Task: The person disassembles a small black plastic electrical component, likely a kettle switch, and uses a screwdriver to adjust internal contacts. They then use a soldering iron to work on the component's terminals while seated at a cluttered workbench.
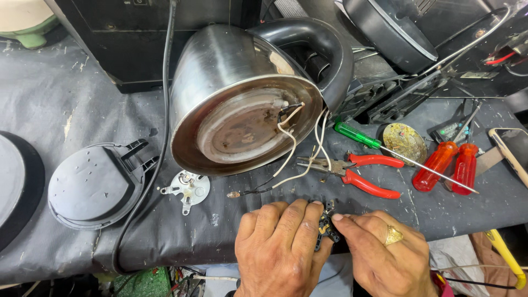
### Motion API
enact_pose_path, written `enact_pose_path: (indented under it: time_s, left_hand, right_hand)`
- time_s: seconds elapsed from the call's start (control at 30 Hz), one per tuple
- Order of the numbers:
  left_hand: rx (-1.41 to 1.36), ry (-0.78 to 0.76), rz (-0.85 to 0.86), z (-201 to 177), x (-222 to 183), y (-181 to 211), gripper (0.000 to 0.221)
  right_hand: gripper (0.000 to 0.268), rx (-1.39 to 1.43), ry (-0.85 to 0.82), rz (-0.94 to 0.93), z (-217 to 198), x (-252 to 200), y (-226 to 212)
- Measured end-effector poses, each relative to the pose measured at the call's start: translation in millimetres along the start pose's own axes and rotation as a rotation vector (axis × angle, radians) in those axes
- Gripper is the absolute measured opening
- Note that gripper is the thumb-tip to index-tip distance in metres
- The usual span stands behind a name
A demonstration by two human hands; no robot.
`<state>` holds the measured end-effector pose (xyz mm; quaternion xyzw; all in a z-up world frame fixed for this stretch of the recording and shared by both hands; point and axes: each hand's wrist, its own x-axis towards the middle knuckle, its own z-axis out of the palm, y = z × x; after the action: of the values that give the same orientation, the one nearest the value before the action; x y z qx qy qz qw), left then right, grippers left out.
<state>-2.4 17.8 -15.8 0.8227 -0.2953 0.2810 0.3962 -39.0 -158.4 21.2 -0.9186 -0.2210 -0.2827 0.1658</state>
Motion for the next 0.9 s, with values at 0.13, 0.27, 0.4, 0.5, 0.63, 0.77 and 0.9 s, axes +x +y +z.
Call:
enact_pose_path:
  time_s: [0.13, 0.27, 0.4, 0.5, 0.63, 0.77, 0.9]
  left_hand:
    - [0.008, 0.006, 0.001, -1.5, 0.6, 1.9, 0.044]
    - [0.013, -0.001, -0.009, -1.4, 0.3, 2.9, 0.046]
    - [0.015, -0.009, -0.020, -1.7, 0.6, 4.7, 0.047]
    - [0.018, -0.001, -0.023, -2.5, 1.1, 5.6, 0.048]
    - [0.014, -0.011, -0.017, -2.0, 1.3, 6.2, 0.050]
    - [0.013, -0.008, -0.018, -2.4, 0.2, 6.0, 0.050]
    - [0.017, -0.005, -0.019, -1.8, 1.5, 7.0, 0.050]
  right_hand:
    - [0.027, 0.028, 0.015, 0.125, 0.3, -2.8, -2.2]
    - [0.029, 0.021, 0.002, 0.106, -0.6, -2.6, -1.8]
    - [0.029, 0.027, -0.025, 0.113, -4.6, -1.2, -2.1]
    - [0.027, 0.055, -0.038, 0.119, -6.8, 1.9, -2.9]
    - [0.022, 0.120, -0.043, 0.210, -7.2, 2.5, -1.5]
    - [0.022, 0.102, -0.042, 0.210, -6.4, 0.1, -1.9]
    - [0.023, 0.060, -0.013, 0.098, -7.7, -1.4, -1.7]
